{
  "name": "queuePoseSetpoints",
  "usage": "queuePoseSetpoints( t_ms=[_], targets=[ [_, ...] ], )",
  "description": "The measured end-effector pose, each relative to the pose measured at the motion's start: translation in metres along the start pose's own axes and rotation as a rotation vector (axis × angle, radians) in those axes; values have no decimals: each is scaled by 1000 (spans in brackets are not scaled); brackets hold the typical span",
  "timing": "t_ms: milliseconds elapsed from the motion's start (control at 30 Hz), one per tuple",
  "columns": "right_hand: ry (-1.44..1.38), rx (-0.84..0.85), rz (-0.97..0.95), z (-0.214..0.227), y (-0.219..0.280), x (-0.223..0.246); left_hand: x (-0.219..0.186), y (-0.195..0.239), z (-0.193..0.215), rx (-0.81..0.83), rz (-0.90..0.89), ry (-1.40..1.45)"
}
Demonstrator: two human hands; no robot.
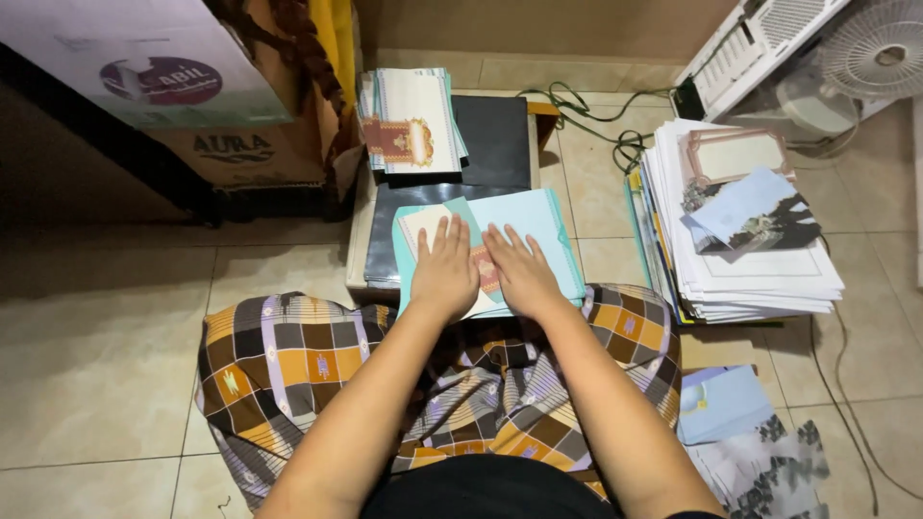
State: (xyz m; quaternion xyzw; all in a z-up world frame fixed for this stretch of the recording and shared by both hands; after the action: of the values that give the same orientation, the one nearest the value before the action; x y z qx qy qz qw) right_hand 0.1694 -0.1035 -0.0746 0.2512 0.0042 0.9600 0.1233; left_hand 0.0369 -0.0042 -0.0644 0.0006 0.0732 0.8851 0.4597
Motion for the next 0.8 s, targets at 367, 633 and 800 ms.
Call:
queuePoseSetpoints(
  t_ms=[367, 633, 800],
  targets=[
    [14, -30, -45, -1, 23, 19, 12, -59, -19, -12, 8, -42],
    [-57, 5, -126, 3, 18, 21, -2, -15, -7, 31, -9, -56],
    [20, -4, -139, 1, -4, 15, 1, 3, -7, 47, -62, -44]
  ],
)
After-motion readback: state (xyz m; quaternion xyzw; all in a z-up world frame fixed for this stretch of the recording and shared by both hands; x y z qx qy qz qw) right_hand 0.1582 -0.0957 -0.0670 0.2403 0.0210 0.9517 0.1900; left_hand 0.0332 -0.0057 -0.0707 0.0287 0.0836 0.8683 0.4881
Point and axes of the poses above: each hand's wrist, its own y-axis away from the middle knuckle, its own z-axis out of the back of the hand, x = y × z, the point moved 1 cm from there along -y, towards the middle knuckle, and after that the axes turned 13 degrees about -y, right-handed, at the moved point
